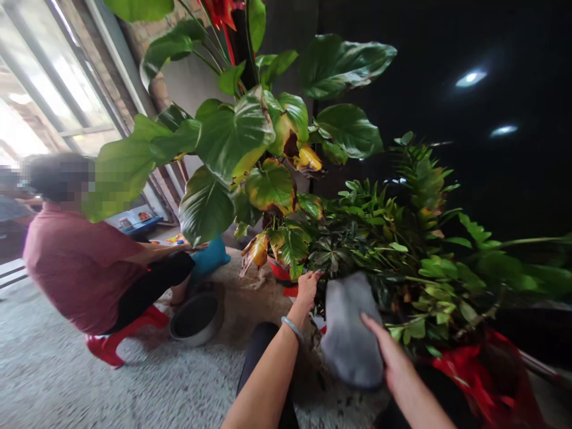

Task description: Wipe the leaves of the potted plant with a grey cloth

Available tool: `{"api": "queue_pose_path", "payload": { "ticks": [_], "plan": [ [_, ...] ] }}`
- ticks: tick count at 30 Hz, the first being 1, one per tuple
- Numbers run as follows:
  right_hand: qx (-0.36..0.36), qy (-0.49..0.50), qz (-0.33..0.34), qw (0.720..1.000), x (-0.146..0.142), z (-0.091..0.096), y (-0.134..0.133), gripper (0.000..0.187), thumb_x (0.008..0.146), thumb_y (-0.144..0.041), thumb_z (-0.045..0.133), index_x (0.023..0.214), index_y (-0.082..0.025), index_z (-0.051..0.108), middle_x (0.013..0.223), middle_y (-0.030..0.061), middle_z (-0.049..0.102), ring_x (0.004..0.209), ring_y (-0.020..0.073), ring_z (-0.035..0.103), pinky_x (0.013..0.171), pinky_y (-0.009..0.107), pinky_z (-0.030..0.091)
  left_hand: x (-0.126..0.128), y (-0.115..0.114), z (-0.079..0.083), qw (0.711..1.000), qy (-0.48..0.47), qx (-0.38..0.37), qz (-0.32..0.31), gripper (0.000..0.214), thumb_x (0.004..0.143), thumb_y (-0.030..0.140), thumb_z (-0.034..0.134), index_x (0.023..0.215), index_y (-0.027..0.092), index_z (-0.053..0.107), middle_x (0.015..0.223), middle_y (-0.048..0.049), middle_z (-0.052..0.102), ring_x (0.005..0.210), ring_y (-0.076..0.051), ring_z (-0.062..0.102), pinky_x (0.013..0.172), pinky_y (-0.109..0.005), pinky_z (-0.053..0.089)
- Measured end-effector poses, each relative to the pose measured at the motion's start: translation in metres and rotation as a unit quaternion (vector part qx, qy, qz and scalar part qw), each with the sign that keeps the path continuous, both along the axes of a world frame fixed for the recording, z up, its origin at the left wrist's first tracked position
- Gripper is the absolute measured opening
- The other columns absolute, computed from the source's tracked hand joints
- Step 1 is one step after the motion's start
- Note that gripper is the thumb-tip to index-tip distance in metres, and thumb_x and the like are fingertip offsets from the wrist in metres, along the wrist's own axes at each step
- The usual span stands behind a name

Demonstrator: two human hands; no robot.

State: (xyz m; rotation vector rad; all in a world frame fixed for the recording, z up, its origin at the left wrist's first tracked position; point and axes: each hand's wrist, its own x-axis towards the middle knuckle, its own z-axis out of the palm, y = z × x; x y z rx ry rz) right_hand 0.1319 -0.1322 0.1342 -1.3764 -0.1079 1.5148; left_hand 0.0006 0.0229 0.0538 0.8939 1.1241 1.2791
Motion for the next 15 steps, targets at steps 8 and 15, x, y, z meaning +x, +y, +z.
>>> {"api": "queue_pose_path", "payload": {
  "ticks": [8,15],
  "plan": [
    [0.16,-0.206,-0.226,0.938,0.026,0.03,0.011,0.039,0.047,-0.039,0.079,0.08,-0.021,0.069,0.085,0.0049,0.078,0.105,0.0324,0.067,0.086,0.039,0.055,-0.006,-0.005,-0.005,1.0,-0.02,-0.023,0.007,0.038,0.05,0.047,0.081,0.048,0.016,0.059,0.046,0.0025,0.054,0.049,-0.011,0.045,0.05,-0.024,0.033],
    [0.058,-0.064,0.019,0.996,-0.001,-0.016,-0.007,0.034,0.048,-0.046,0.078,0.066,-0.019,0.069,0.063,0.0088,0.074,0.087,0.0361,0.072,0.073,0.043,0.057,-0.029,-0.004,-0.008,1.0,-0.006,-0.012,0.016,0.035,0.052,0.044,0.081,0.048,0.015,0.061,0.044,0.0014,0.056,0.047,-0.01,0.046,0.049,-0.023,0.032]
  ]
}}
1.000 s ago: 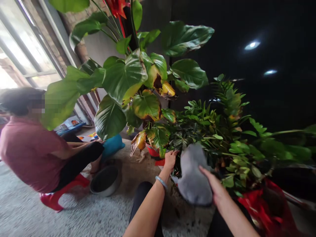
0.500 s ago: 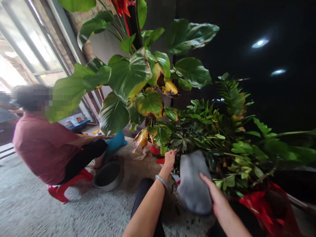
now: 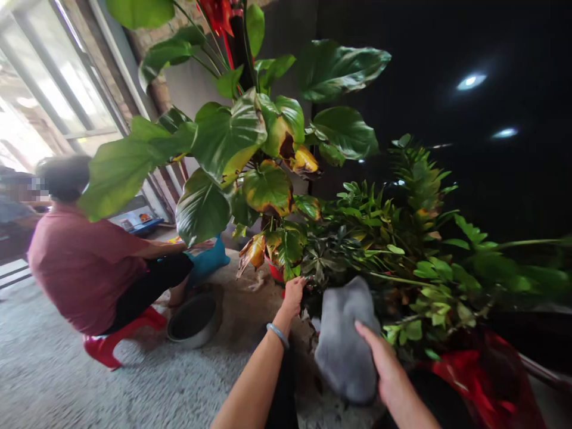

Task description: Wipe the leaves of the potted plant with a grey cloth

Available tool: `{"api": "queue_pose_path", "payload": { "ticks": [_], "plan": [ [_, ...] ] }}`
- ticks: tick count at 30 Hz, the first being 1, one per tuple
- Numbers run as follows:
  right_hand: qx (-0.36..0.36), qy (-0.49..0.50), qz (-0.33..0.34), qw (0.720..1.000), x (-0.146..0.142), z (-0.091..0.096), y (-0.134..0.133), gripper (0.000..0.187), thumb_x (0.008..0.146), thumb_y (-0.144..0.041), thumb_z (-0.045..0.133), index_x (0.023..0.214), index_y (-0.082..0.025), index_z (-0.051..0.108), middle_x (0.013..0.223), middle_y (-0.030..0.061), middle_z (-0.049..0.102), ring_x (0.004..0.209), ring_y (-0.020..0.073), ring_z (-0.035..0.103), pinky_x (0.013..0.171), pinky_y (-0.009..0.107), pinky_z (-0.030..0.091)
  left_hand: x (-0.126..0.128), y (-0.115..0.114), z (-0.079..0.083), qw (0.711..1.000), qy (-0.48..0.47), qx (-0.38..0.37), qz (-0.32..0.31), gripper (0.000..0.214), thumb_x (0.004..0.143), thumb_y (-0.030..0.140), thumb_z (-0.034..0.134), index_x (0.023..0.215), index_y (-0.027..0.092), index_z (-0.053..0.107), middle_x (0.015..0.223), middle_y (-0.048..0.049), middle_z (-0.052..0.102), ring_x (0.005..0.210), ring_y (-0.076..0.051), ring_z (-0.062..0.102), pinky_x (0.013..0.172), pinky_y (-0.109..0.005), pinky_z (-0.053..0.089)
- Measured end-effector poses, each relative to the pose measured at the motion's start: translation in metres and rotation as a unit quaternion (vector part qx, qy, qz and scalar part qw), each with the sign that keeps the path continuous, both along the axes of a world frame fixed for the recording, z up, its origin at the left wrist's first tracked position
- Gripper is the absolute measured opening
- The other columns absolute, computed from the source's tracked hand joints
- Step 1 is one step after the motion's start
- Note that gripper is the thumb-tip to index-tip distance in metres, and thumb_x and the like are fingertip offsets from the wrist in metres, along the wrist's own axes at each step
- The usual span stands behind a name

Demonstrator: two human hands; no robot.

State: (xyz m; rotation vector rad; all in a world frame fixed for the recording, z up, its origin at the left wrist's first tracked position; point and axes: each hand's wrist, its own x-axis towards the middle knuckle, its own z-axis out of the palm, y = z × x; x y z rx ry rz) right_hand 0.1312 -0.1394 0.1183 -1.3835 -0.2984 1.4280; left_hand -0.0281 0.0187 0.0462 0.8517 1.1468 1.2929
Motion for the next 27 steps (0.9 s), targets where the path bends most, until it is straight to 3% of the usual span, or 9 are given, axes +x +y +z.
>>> {"api": "queue_pose_path", "payload": {
  "ticks": [2,5,9,11,14,18,22,24,27],
  "plan": [
    [0.003,-0.04,0.044,0.998,-0.005,-0.015,-0.023,0.04,0.048,-0.048,0.08,0.071,-0.017,0.073,0.068,0.008,0.076,0.087,0.0353,0.072,0.074,0.041,0.056,-0.009,0.003,0.005,1.0,-0.007,-0.009,0.002,0.034,0.051,0.042,0.081,0.048,0.015,0.061,0.043,0.0012,0.057,0.045,-0.01,0.046,0.048,-0.022,0.032],
    [-0.001,-0.072,0.0,0.997,0.004,-0.015,-0.036,0.041,0.044,-0.049,0.081,0.072,-0.019,0.073,0.07,0.0058,0.076,0.086,0.0348,0.071,0.073,0.039,0.055,-0.017,0.008,0.014,1.0,-0.02,-0.016,0.0,0.032,0.05,0.039,0.082,0.048,0.015,0.061,0.042,0.0017,0.056,0.042,-0.009,0.046,0.046,-0.022,0.032],
    [-0.01,-0.07,-0.137,0.988,0.029,-0.002,-0.016,0.038,0.04,-0.044,0.079,0.069,-0.022,0.067,0.06,0.0042,0.073,0.086,0.0363,0.071,0.072,0.042,0.056,-0.021,0.017,0.023,0.999,-0.038,-0.001,-0.004,0.026,0.049,0.032,0.082,0.05,0.015,0.063,0.043,0.0009,0.057,0.042,-0.009,0.047,0.045,-0.022,0.034],
    [-0.016,-0.083,-0.164,0.983,0.037,-0.001,-0.008,0.035,0.042,-0.04,0.077,0.069,-0.022,0.065,0.059,0.0039,0.072,0.09,0.0364,0.07,0.075,0.043,0.056,-0.024,0.022,0.026,0.999,-0.042,-0.001,-0.005,0.022,0.052,0.03,0.081,0.052,0.016,0.065,0.044,0.0009,0.057,0.042,-0.01,0.047,0.045,-0.022,0.035],
    [0.014,-0.134,-0.193,0.972,0.043,-0.001,0.001,0.036,0.046,-0.043,0.077,0.073,-0.023,0.064,0.07,0.0051,0.075,0.1,0.0354,0.068,0.082,0.041,0.055,-0.029,0.029,0.031,0.999,-0.045,-0.005,-0.005,0.02,0.056,0.028,0.079,0.055,0.016,0.064,0.045,0.0011,0.057,0.043,-0.01,0.048,0.047,-0.023,0.037],
    [0.088,-0.241,-0.25,0.934,0.05,0.013,0.024,0.037,0.051,-0.048,0.074,0.077,-0.024,0.062,0.087,0.0076,0.076,0.11,0.0346,0.063,0.091,0.041,0.05,-0.025,0.038,0.041,0.998,-0.053,-0.005,-0.022,0.021,0.057,0.025,0.078,0.052,0.017,0.059,0.047,0.0026,0.055,0.044,-0.009,0.047,0.049,-0.023,0.038],
    [0.08,-0.209,-0.199,0.954,0.044,0.014,0.045,0.036,0.048,-0.047,0.072,0.073,-0.023,0.063,0.083,0.0094,0.076,0.101,0.0362,0.066,0.084,0.042,0.051,-0.008,0.043,0.048,0.997,-0.058,0.022,-0.044,0.017,0.058,0.023,0.075,0.051,0.018,0.06,0.048,0.0033,0.055,0.046,-0.009,0.046,0.048,-0.023,0.037],
    [0.079,-0.172,-0.119,0.975,0.034,0.005,0.041,0.037,0.046,-0.045,0.075,0.073,-0.021,0.067,0.081,0.0098,0.077,0.097,0.0362,0.067,0.081,0.041,0.052,-0.001,0.043,0.049,0.996,-0.063,0.04,-0.038,0.014,0.056,0.021,0.075,0.051,0.018,0.062,0.05,0.0027,0.057,0.048,-0.01,0.047,0.051,-0.023,0.038],
    [0.096,-0.172,-0.04,0.98,0.025,-0.003,0.026,0.038,0.045,-0.044,0.079,0.073,-0.02,0.071,0.082,0.0091,0.077,0.098,0.0356,0.068,0.083,0.04,0.052,0.001,0.041,0.047,0.996,-0.072,0.05,-0.022,0.01,0.055,0.021,0.075,0.058,0.016,0.067,0.059,0.0001,0.064,0.054,-0.011,0.052,0.058,-0.025,0.042]
  ]
}}
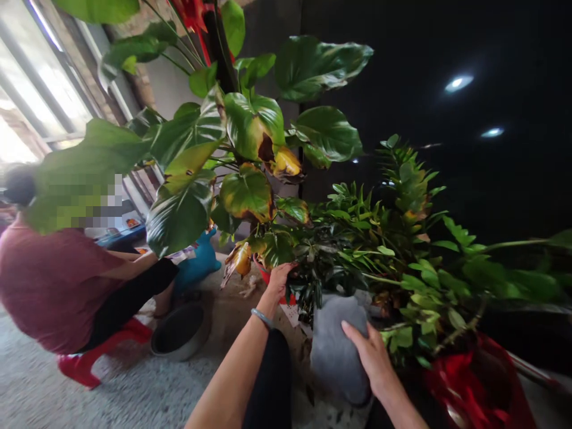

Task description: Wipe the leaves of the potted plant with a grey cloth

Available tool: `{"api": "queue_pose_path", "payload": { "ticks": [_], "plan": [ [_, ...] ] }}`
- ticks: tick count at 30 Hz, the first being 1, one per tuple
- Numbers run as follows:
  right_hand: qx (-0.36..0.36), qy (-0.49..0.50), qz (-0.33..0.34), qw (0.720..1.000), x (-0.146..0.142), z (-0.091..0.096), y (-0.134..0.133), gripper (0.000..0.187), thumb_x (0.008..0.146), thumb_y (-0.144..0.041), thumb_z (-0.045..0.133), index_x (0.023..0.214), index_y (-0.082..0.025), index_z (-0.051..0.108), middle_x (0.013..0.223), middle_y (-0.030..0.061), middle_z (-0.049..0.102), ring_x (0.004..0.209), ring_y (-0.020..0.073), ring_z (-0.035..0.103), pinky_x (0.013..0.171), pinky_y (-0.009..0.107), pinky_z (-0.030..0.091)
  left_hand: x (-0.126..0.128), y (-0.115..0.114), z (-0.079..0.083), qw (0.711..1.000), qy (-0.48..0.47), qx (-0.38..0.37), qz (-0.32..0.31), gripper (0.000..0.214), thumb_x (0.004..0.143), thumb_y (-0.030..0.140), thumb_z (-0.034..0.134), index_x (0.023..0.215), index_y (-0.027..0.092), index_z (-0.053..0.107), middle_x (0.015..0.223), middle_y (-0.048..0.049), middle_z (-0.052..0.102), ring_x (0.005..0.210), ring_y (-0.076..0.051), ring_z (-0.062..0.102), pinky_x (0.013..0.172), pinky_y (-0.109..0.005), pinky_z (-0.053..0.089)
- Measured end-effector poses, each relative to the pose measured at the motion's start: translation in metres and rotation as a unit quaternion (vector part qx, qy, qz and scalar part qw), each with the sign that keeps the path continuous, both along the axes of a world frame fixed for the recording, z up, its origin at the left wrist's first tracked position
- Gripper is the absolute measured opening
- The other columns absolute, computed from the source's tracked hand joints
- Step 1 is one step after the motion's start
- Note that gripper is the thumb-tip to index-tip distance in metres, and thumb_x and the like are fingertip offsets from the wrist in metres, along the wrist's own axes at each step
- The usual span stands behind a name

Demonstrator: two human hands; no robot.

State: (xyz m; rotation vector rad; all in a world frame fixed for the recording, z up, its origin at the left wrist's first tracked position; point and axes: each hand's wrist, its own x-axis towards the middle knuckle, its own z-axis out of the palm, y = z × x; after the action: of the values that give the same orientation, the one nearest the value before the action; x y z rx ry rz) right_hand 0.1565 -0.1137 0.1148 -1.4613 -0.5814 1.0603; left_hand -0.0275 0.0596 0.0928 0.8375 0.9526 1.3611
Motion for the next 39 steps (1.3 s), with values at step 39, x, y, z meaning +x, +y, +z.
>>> {"api": "queue_pose_path", "payload": {
  "ticks": [39],
  "plan": [
    [0.035,0.103,0.102,0.989,-0.043,0.052,0.022,0.04,0.04,-0.043,0.079,0.071,-0.019,0.071,0.067,0.0063,0.075,0.073,0.0278,0.068,0.062,0.034,0.048,0.01,-0.077,-0.034,0.985,-0.073,-0.139,-0.077,0.018,0.057,0.012,0.075,0.049,0.018,0.061,0.048,0.0023,0.057,0.055,-0.015,0.053,0.063,-0.029,0.043]
  ]
}}
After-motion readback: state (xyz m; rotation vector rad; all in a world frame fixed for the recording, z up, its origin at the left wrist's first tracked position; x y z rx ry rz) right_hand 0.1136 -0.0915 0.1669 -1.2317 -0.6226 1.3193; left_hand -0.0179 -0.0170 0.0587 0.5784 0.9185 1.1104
